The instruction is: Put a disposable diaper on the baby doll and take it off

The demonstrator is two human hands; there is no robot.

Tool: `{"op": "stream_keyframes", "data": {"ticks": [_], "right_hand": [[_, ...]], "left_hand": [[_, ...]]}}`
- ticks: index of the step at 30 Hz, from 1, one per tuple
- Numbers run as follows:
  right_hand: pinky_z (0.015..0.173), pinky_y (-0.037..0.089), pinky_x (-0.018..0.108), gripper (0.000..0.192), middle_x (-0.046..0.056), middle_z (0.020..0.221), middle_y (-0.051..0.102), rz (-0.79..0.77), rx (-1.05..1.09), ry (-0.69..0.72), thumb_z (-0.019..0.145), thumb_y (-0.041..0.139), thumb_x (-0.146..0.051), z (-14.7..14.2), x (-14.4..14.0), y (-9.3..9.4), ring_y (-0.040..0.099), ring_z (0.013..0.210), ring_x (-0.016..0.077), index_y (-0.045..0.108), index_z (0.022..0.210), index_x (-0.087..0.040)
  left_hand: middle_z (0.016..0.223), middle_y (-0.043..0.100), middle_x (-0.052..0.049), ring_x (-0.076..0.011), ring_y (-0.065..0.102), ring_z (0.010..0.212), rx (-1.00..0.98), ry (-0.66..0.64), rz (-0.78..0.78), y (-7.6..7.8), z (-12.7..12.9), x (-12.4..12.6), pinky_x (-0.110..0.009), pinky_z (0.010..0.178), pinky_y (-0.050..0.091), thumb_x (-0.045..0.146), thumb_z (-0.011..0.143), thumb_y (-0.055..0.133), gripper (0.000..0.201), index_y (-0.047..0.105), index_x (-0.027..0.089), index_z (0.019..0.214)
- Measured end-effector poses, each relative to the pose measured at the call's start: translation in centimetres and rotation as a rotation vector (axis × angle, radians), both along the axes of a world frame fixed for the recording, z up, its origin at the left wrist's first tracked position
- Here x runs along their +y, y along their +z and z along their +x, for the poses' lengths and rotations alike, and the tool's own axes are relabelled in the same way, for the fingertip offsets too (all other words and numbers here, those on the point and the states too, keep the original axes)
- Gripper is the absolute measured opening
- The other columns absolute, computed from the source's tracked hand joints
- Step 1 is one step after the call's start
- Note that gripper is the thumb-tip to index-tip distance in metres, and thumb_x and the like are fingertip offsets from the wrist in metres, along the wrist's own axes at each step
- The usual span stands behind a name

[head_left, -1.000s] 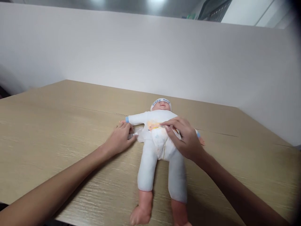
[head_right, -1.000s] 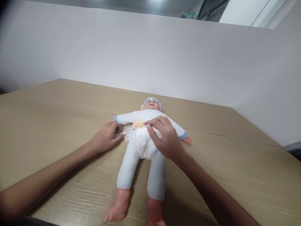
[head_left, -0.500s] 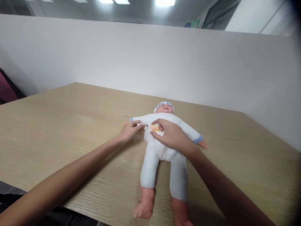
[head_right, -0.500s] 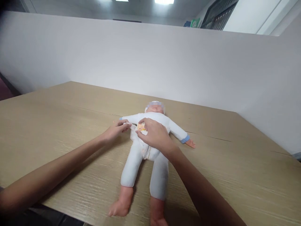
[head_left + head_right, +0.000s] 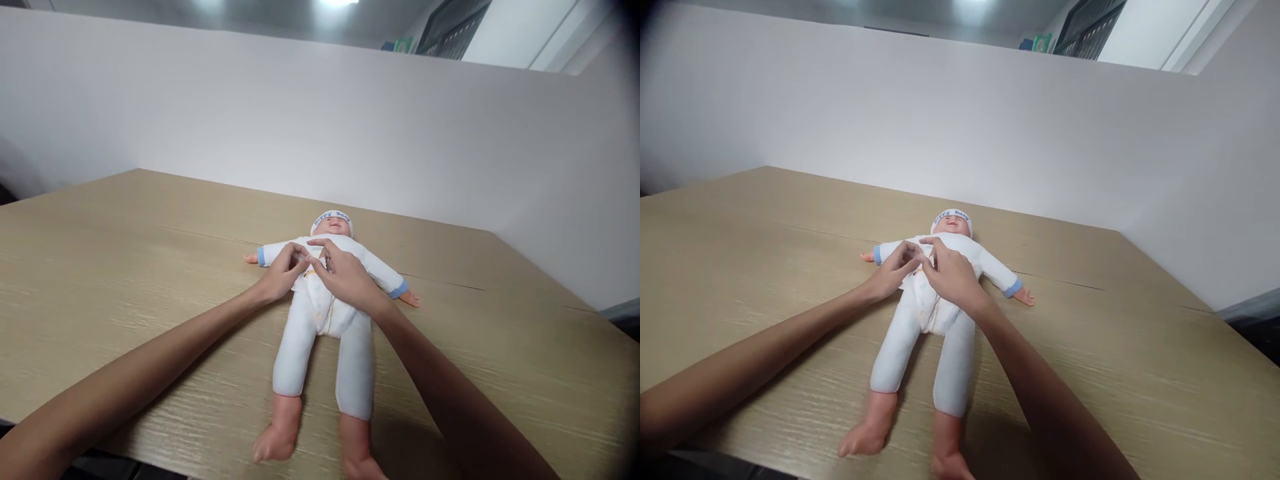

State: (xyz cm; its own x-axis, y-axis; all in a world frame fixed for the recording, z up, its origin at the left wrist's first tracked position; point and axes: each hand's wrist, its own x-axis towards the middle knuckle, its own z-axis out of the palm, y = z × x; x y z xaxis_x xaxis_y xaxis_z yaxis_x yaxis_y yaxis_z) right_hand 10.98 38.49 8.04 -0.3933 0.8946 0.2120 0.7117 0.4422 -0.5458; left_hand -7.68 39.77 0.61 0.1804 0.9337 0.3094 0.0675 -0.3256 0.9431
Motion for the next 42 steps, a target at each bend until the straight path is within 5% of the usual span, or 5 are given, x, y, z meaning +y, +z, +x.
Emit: {"op": "stream_keyframes", "data": {"ticks": [8,13,21,36,42], "right_hand": [[0.074,0.043,0.031,0.046,-0.004,0.080,0.048,0.102,0.203,-0.004,0.092,0.055,-0.012,0.4,1.0,-0.9,0.055,0.076,0.0185,0.067,0.135,-0.021],[0.082,0.049,0.036,0.036,0.003,0.093,0.059,0.395,0.248,0.005,0.094,0.048,-0.004,1.5,-3.5,-0.5,0.057,0.080,0.0202,0.070,0.115,-0.022],[0.082,0.057,0.033,0.012,0.003,0.103,0.071,0.080,0.063,0.290,0.106,0.059,-0.015,6.6,-13.8,-3.8,0.070,0.092,0.0193,0.066,0.108,-0.025],[0.070,0.046,0.034,0.007,0.004,0.095,0.072,0.226,-0.073,-0.081,0.104,0.068,-0.028,5.9,-11.2,-6.4,0.067,0.077,0.0207,0.071,0.103,-0.022],[0.077,0.054,0.036,0.013,0.008,0.117,0.070,0.254,0.004,-0.089,0.102,0.068,-0.028,5.3,-11.8,-6.8,0.070,0.088,0.0231,0.070,0.114,-0.022]], "left_hand": [[0.094,0.058,-0.001,-0.0165,0.053,0.082,0.052,0.041,-0.010,-0.6,-0.1,0.7,-0.030,0.075,0.044,0.058,0.103,0.064,0.038,0.055,0.022,0.107],[0.106,0.065,-0.004,-0.0172,0.056,0.085,0.123,0.228,0.156,1.5,-0.9,-3.9,-0.033,0.079,0.047,0.045,0.108,0.062,0.025,0.056,0.023,0.117],[0.118,0.075,-0.003,-0.0250,0.056,0.106,0.732,-0.341,0.443,2.7,-2.7,-12.8,-0.043,0.098,0.040,0.036,0.113,0.055,0.019,0.069,0.025,0.106],[0.075,0.063,0.000,-0.0231,0.057,0.084,0.767,0.003,0.243,1.5,0.9,-9.9,-0.038,0.084,0.039,0.049,0.105,0.068,0.039,0.055,0.022,0.079],[0.113,0.071,-0.006,-0.0259,0.055,0.106,0.642,0.003,0.380,1.2,0.4,-9.8,-0.041,0.097,0.044,0.038,0.106,0.068,0.018,0.069,0.021,0.100]]}}
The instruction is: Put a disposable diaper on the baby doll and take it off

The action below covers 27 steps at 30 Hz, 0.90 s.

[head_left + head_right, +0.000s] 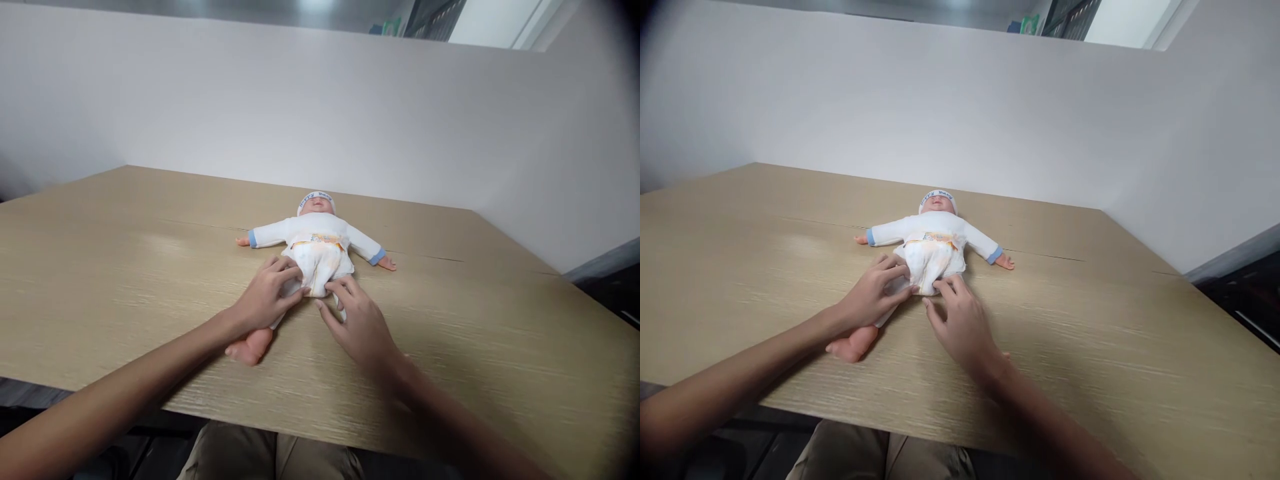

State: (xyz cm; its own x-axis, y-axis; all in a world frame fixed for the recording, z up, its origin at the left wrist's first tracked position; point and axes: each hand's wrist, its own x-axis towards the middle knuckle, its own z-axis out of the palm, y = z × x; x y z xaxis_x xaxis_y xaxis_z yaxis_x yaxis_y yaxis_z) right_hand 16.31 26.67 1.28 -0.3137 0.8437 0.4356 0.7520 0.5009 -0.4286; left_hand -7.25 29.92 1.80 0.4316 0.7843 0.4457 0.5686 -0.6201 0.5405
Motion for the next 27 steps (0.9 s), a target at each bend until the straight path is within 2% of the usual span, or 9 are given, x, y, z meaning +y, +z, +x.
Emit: {"op": "stream_keyframes", "data": {"ticks": [5,9,13,16,18,20,23,25,27], "right_hand": [[0.093,0.056,0.043,0.022,0.013,0.131,0.070,-0.016,0.029,0.042,0.101,0.065,-0.024,-0.1,-0.3,0.2,0.070,0.104,0.0284,0.067,0.122,-0.021],[0.094,0.054,0.046,0.025,0.013,0.120,0.073,-0.034,0.002,0.046,0.100,0.064,-0.026,0.0,-0.3,0.2,0.068,0.107,0.0315,0.064,0.124,-0.019],[0.087,0.051,0.043,0.025,0.008,0.098,0.071,-0.093,0.002,-0.002,0.098,0.065,-0.031,0.1,0.1,0.2,0.068,0.096,0.0298,0.063,0.120,-0.020],[0.079,0.048,0.038,0.024,0.001,0.083,0.065,-0.149,0.046,-0.045,0.096,0.066,-0.037,0.0,0.6,0.2,0.067,0.083,0.0260,0.062,0.115,-0.022],[0.074,0.047,0.036,0.027,0.000,0.082,0.066,-0.182,0.103,-0.075,0.095,0.067,-0.040,0.0,0.9,0.2,0.065,0.074,0.0233,0.061,0.115,-0.023],[0.071,0.047,0.035,0.030,0.001,0.090,0.072,-0.202,0.195,-0.096,0.095,0.067,-0.042,0.1,1.2,0.3,0.065,0.071,0.0216,0.058,0.116,-0.024],[0.084,0.052,0.038,0.034,0.006,0.107,0.079,-0.183,0.320,-0.115,0.093,0.072,-0.046,0.8,1.6,0.7,0.074,0.089,0.0248,0.055,0.113,-0.025],[0.094,0.052,0.041,0.035,0.006,0.108,0.081,-0.200,0.364,-0.124,0.091,0.076,-0.048,1.3,1.7,1.1,0.077,0.104,0.0279,0.056,0.111,-0.026],[0.094,0.052,0.041,0.033,0.005,0.107,0.083,-0.254,0.386,-0.126,0.092,0.077,-0.048,1.7,1.6,1.6,0.078,0.104,0.0279,0.060,0.108,-0.026]], "left_hand": [[0.134,0.069,-0.007,-0.0284,0.053,0.116,-0.023,0.028,0.030,-0.3,0.0,-0.2,-0.043,0.104,0.045,0.036,0.106,0.067,0.014,0.071,0.022,0.107],[0.125,0.072,-0.006,-0.0274,0.052,0.112,-0.034,0.012,0.024,-0.4,0.1,-0.1,-0.043,0.102,0.045,0.036,0.105,0.066,0.015,0.068,0.022,0.099],[0.104,0.071,-0.004,-0.0259,0.052,0.106,-0.063,-0.045,-0.034,-0.3,0.1,0.3,-0.042,0.100,0.044,0.036,0.104,0.066,0.017,0.063,0.022,0.095],[0.093,0.065,-0.003,-0.0251,0.051,0.101,-0.061,-0.048,-0.091,-0.4,0.1,0.5,-0.040,0.096,0.044,0.038,0.103,0.065,0.021,0.060,0.022,0.091],[0.094,0.061,-0.003,-0.0249,0.052,0.101,-0.097,-0.010,-0.124,-0.5,0.1,0.6,-0.039,0.094,0.045,0.041,0.100,0.068,0.022,0.060,0.022,0.093],[0.098,0.060,-0.003,-0.0234,0.053,0.099,-0.172,0.036,-0.166,-0.9,0.1,0.8,-0.037,0.090,0.045,0.044,0.097,0.072,0.025,0.060,0.022,0.100],[0.098,0.062,-0.001,-0.0193,0.055,0.091,-0.337,0.069,-0.277,-1.7,0.1,1.2,-0.033,0.084,0.045,0.045,0.092,0.077,0.034,0.055,0.022,0.105],[0.100,0.066,0.000,-0.0183,0.060,0.090,-0.452,0.090,-0.360,-2.3,0.1,1.4,-0.032,0.084,0.047,0.046,0.088,0.081,0.042,0.052,0.023,0.108],[0.107,0.071,-0.003,-0.0192,0.065,0.094,-0.519,0.137,-0.415,-2.6,0.1,1.4,-0.032,0.086,0.049,0.048,0.083,0.086,0.052,0.053,0.023,0.115]]}}
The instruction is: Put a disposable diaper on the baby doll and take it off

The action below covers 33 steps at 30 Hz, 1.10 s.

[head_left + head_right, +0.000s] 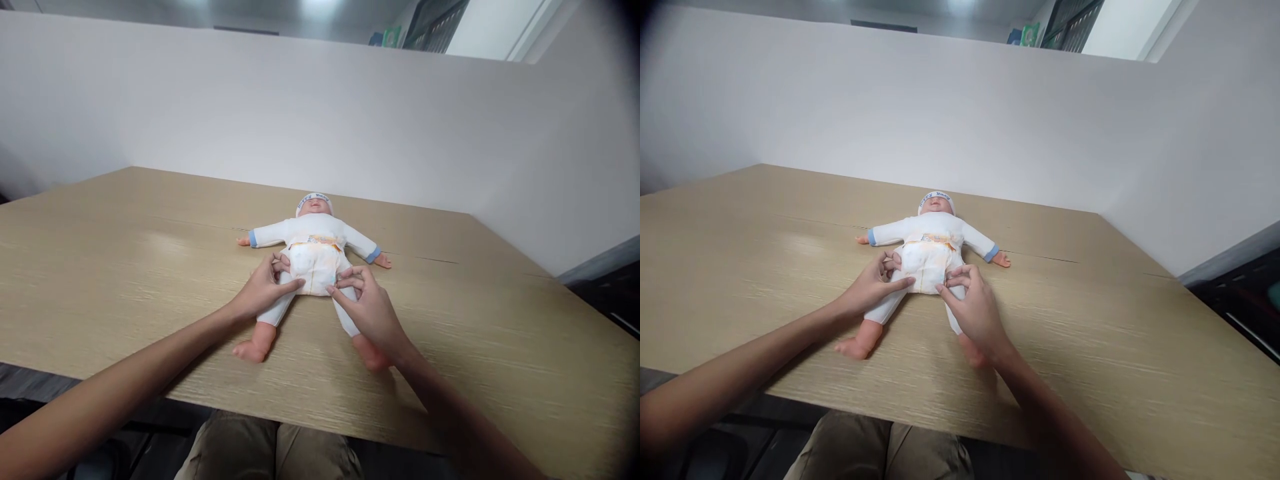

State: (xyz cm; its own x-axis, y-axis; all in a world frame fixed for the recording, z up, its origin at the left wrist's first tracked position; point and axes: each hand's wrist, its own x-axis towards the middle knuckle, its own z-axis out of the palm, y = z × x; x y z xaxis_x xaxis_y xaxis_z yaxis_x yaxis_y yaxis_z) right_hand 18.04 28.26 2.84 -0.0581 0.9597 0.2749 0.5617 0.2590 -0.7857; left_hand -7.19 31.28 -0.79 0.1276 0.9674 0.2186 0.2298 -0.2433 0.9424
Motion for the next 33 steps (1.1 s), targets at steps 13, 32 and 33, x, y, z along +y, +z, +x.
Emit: {"op": "stream_keyframes", "data": {"ticks": [13,32,33], "right_hand": [[0.092,0.048,0.043,0.024,0.004,0.098,0.081,0.011,-0.204,0.047,0.095,0.075,-0.048,-0.7,0.0,-0.1,0.068,0.100,0.0300,0.076,0.089,-0.024],[0.079,0.056,0.040,0.025,0.008,0.113,0.070,0.130,-0.165,0.043,0.105,0.065,-0.042,3.6,-1.6,-0.6,0.062,0.084,0.0228,0.079,0.121,-0.029],[0.082,0.056,0.042,0.024,0.008,0.111,0.071,0.187,-0.201,0.011,0.105,0.064,-0.041,4.3,-0.9,-0.8,0.062,0.085,0.0239,0.077,0.121,-0.028]], "left_hand": [[0.118,0.082,-0.010,-0.0335,0.073,0.114,0.058,-0.201,-0.177,2.5,-0.2,-0.2,-0.044,0.097,0.057,0.062,0.088,0.080,0.051,0.081,0.019,0.115],[0.132,0.077,-0.010,-0.0284,0.071,0.123,0.088,-0.194,-0.110,2.2,-5.1,-0.5,-0.047,0.109,0.054,0.055,0.102,0.069,0.038,0.075,0.026,0.127],[0.132,0.077,-0.010,-0.0286,0.069,0.123,0.194,-0.131,-0.020,1.9,-5.8,0.2,-0.048,0.110,0.052,0.054,0.104,0.067,0.037,0.074,0.026,0.127]]}}
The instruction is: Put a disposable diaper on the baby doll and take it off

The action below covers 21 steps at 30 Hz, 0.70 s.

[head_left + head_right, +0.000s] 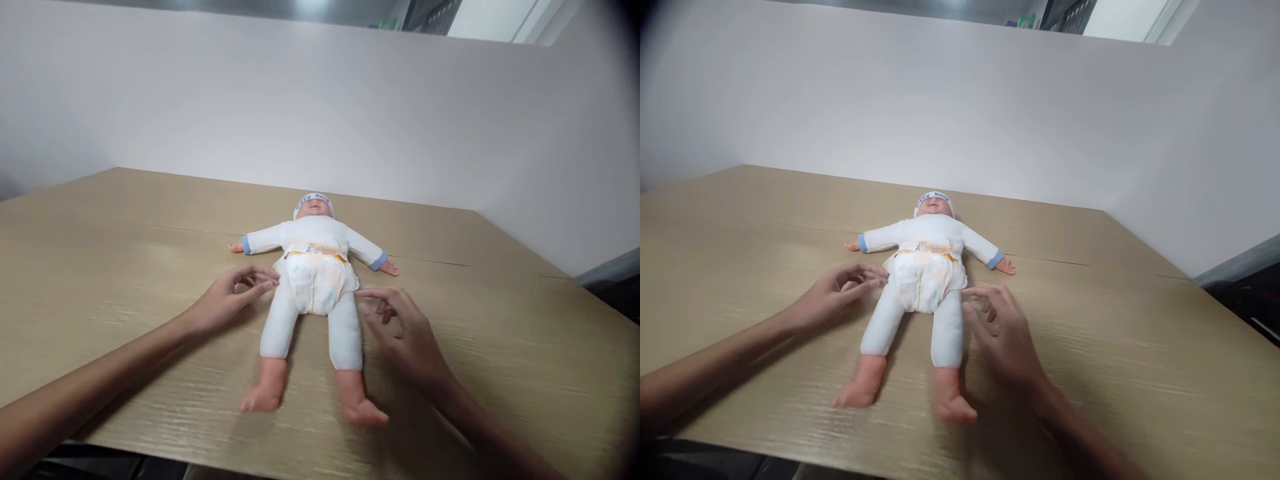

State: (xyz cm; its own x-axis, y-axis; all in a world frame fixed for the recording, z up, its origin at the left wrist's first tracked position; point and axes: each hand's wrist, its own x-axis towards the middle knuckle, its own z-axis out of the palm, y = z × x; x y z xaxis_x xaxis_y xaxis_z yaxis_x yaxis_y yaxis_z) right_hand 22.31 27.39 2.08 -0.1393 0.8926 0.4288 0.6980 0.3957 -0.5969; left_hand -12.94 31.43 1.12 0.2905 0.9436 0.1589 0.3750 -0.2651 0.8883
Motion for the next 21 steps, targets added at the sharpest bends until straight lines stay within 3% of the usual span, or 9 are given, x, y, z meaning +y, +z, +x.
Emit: {"op": "stream_keyframes", "data": {"ticks": [4,7,10,14,17,21], "right_hand": [[0.106,0.049,0.054,0.030,0.015,0.121,0.072,0.281,-0.221,-0.151,0.104,0.060,-0.040,2.3,7.0,-1.5,0.064,0.115,0.0359,0.071,0.126,-0.023],[0.111,0.045,0.056,0.047,0.019,0.144,0.068,0.295,-0.346,-0.189,0.102,0.058,-0.043,3.1,12.8,-2.6,0.059,0.130,0.0401,0.065,0.141,-0.019],[0.109,0.047,0.053,0.055,0.019,0.143,0.071,0.222,-0.383,-0.147,0.101,0.058,-0.050,3.7,15.6,-3.4,0.062,0.128,0.0397,0.064,0.146,-0.018],[0.104,0.049,0.051,0.056,0.019,0.134,0.075,0.178,-0.395,-0.142,0.105,0.054,-0.052,3.8,15.1,-3.5,0.068,0.119,0.0394,0.065,0.146,-0.016],[0.096,0.051,0.046,0.047,0.017,0.126,0.079,0.122,-0.345,-0.168,0.104,0.056,-0.050,2.5,14.3,-2.4,0.071,0.114,0.0378,0.073,0.133,-0.018],[0.075,0.048,0.038,0.029,0.014,0.108,0.083,-0.136,-0.270,-0.273,0.098,0.064,-0.046,-0.2,13.0,0.2,0.075,0.095,0.0345,0.077,0.107,-0.022]], "left_hand": [[0.150,0.066,-0.015,-0.0355,0.054,0.139,0.433,0.216,0.491,-1.2,-0.4,4.9,-0.055,0.122,0.039,0.048,0.104,0.062,0.046,0.062,0.021,0.142],[0.162,0.055,-0.020,-0.0412,0.047,0.145,0.654,0.249,0.602,-1.9,0.9,9.4,-0.057,0.122,0.034,0.047,0.104,0.058,0.058,0.052,0.017,0.154],[0.154,0.061,-0.023,-0.0434,0.051,0.139,0.763,0.244,0.580,-2.3,1.8,12.3,-0.057,0.116,0.037,0.045,0.104,0.054,0.061,0.051,0.015,0.156],[0.138,0.071,-0.021,-0.0423,0.061,0.124,0.789,0.276,0.506,-2.3,1.6,13.1,-0.055,0.110,0.040,0.048,0.104,0.050,0.062,0.053,0.016,0.157],[0.123,0.077,-0.018,-0.0406,0.068,0.113,0.759,0.325,0.363,-1.7,1.8,12.9,-0.051,0.101,0.044,0.050,0.100,0.054,0.055,0.063,0.018,0.143],[0.111,0.079,-0.013,-0.0347,0.071,0.097,0.520,0.386,0.068,0.8,2.8,11.1,-0.038,0.078,0.047,0.055,0.089,0.067,0.048,0.064,0.020,0.122]]}}
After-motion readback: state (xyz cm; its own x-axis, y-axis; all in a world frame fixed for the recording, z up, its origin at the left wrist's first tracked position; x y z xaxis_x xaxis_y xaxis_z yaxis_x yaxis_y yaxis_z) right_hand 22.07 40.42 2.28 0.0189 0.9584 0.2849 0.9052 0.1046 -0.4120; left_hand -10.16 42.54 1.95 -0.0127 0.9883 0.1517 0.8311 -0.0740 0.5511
